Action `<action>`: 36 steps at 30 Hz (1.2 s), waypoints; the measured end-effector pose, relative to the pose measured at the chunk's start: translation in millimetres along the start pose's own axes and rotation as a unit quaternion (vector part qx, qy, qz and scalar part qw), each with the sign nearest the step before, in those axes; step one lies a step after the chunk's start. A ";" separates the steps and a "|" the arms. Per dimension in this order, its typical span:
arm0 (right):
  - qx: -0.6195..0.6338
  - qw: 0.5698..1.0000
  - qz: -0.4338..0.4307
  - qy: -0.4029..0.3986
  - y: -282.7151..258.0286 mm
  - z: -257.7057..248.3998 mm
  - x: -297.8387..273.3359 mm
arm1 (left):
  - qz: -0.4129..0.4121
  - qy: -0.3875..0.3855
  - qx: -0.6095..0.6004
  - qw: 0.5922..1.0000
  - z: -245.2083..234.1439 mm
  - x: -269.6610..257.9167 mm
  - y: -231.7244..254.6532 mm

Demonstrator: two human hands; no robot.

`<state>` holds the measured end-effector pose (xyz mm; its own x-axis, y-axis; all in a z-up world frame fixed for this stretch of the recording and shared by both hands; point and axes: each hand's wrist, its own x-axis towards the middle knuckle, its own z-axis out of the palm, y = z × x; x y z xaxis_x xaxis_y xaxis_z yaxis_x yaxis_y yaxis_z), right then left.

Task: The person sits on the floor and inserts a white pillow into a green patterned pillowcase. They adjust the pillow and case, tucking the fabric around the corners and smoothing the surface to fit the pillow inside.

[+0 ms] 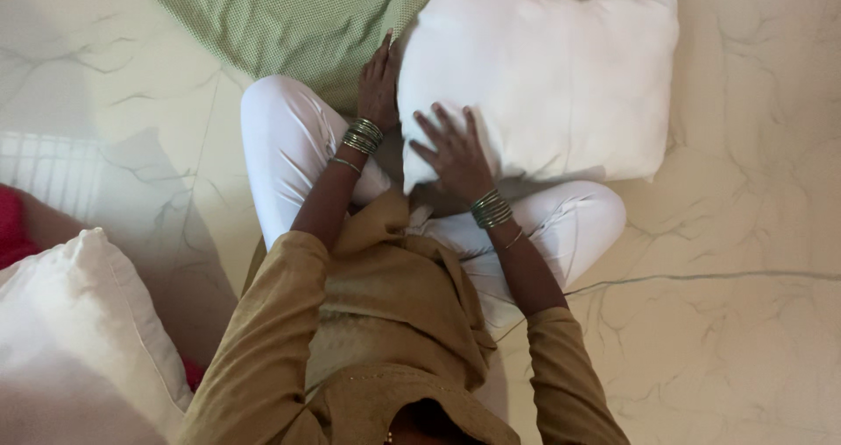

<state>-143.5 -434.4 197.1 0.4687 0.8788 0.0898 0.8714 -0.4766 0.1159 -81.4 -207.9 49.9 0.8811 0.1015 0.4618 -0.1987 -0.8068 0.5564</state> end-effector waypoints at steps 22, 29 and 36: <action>0.000 0.986 0.119 0.120 37.1 95.9 37.9 | -0.015 -0.071 -0.077 0.994 -25.8 -78.4 113.5; 0.118 0.985 0.090 0.086 24.2 149.2 41.0 | 0.031 -0.075 -0.101 0.992 -17.9 -87.9 114.4; 0.673 0.681 0.242 0.155 70.7 57.3 10.2 | -0.017 -0.061 -0.097 0.993 -14.7 -85.6 98.2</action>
<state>-68.9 -457.8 149.6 0.8775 0.4789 0.0239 0.0661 -0.0714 -0.9953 -182.6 -287.3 75.2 0.9317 0.0468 0.3602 -0.2362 -0.6752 0.6988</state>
